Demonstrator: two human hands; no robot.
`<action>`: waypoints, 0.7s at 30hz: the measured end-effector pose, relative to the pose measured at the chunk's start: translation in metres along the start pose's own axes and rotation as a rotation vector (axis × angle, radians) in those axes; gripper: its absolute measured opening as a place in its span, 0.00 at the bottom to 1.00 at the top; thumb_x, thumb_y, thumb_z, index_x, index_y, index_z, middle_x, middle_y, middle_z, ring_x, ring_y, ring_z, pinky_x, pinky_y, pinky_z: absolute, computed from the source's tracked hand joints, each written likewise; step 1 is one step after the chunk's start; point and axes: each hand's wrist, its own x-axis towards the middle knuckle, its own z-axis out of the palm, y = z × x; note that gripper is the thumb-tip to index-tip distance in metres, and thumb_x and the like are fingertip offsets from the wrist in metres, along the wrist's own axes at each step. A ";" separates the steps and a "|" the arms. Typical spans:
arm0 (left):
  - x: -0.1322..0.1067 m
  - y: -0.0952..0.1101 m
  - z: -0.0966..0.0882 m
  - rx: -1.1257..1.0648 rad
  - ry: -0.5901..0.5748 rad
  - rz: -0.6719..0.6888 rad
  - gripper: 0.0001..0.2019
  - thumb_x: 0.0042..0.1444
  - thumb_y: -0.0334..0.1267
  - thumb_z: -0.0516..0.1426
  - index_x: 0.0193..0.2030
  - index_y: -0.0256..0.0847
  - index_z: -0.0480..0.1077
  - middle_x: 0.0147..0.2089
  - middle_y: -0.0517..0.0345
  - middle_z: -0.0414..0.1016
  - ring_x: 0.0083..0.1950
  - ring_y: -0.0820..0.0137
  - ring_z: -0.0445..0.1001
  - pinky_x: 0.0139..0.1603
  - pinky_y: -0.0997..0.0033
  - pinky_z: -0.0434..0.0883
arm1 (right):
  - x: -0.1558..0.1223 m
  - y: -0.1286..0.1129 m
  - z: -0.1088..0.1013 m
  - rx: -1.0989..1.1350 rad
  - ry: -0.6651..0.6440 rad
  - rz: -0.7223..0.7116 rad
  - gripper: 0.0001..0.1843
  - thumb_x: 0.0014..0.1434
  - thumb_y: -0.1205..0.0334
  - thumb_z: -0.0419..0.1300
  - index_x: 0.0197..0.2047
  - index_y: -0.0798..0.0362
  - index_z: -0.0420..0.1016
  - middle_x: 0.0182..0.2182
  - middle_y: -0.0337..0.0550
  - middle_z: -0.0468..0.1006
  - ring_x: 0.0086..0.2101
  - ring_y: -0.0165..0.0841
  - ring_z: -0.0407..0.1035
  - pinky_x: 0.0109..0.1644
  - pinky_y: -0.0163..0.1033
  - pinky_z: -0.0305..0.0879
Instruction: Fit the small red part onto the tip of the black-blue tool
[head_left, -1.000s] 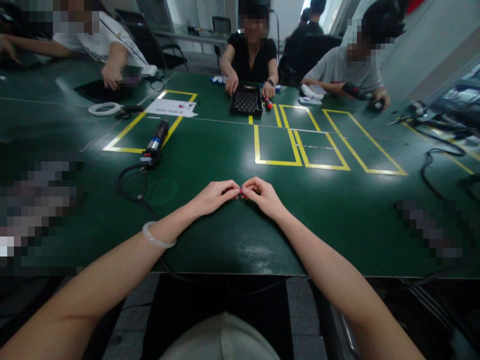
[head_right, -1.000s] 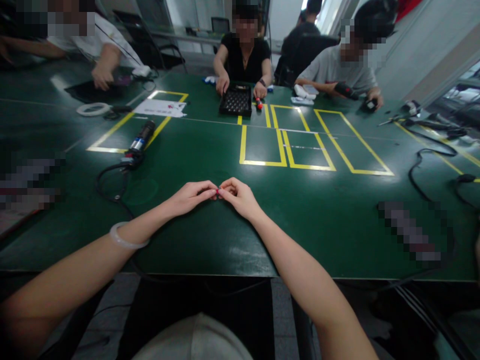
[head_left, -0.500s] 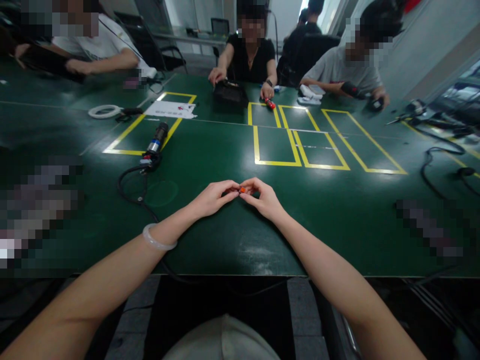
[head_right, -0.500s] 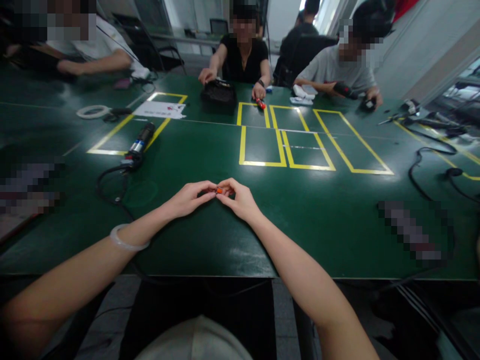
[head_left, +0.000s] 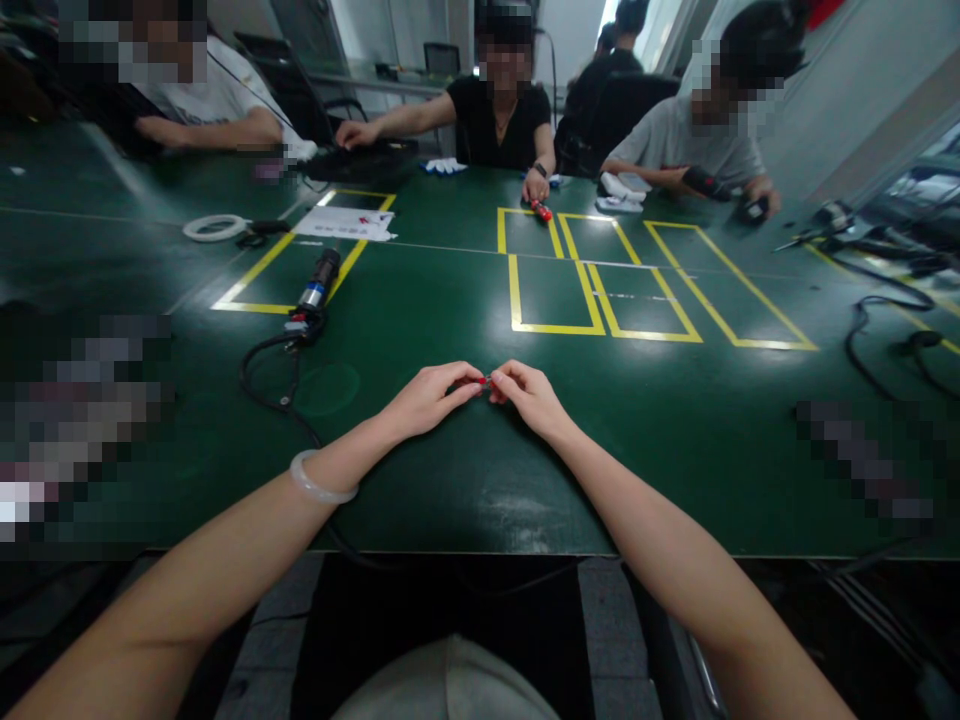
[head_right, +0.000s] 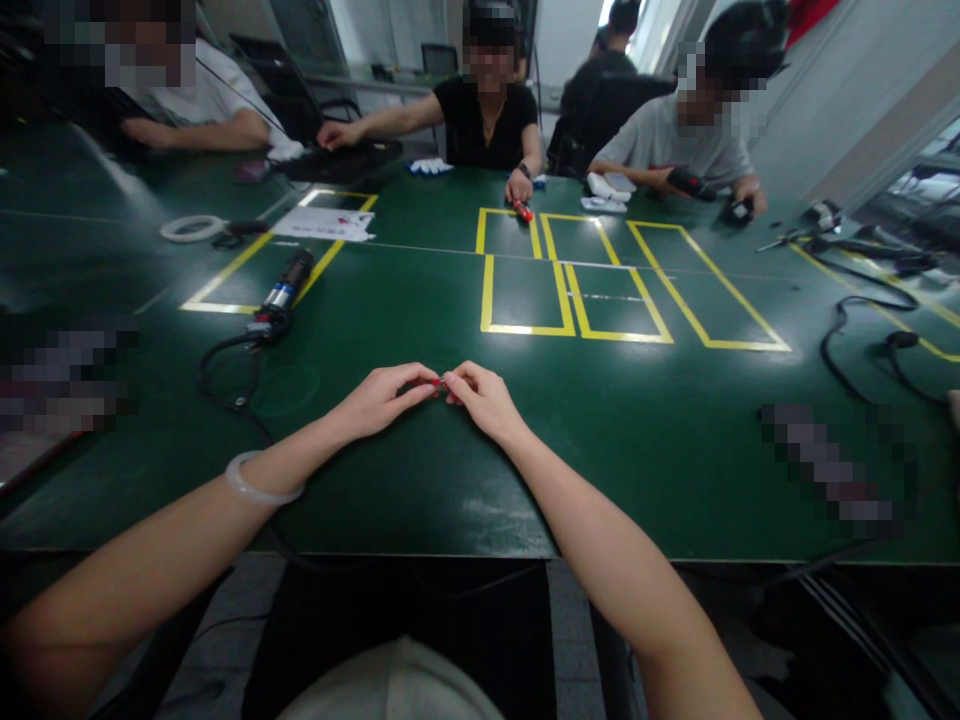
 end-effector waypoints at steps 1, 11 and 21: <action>0.000 0.000 0.000 0.013 0.010 0.007 0.15 0.68 0.45 0.51 0.48 0.39 0.73 0.45 0.55 0.78 0.45 0.66 0.75 0.47 0.67 0.68 | 0.001 0.001 0.000 0.018 -0.003 0.005 0.18 0.63 0.45 0.58 0.34 0.53 0.72 0.25 0.39 0.77 0.28 0.30 0.70 0.37 0.37 0.65; -0.001 -0.008 -0.001 0.110 0.054 0.080 0.09 0.66 0.39 0.54 0.48 0.40 0.71 0.44 0.54 0.75 0.46 0.67 0.75 0.48 0.66 0.69 | 0.003 0.003 0.001 0.082 -0.047 0.003 0.15 0.54 0.51 0.67 0.37 0.53 0.73 0.29 0.38 0.76 0.28 0.28 0.67 0.33 0.35 0.65; 0.005 -0.029 -0.031 0.324 0.026 0.020 0.20 0.68 0.48 0.51 0.61 0.42 0.65 0.56 0.50 0.73 0.57 0.60 0.71 0.58 0.59 0.67 | 0.005 0.002 -0.002 0.020 -0.023 0.012 0.16 0.55 0.50 0.66 0.39 0.54 0.74 0.30 0.39 0.76 0.28 0.28 0.66 0.33 0.35 0.64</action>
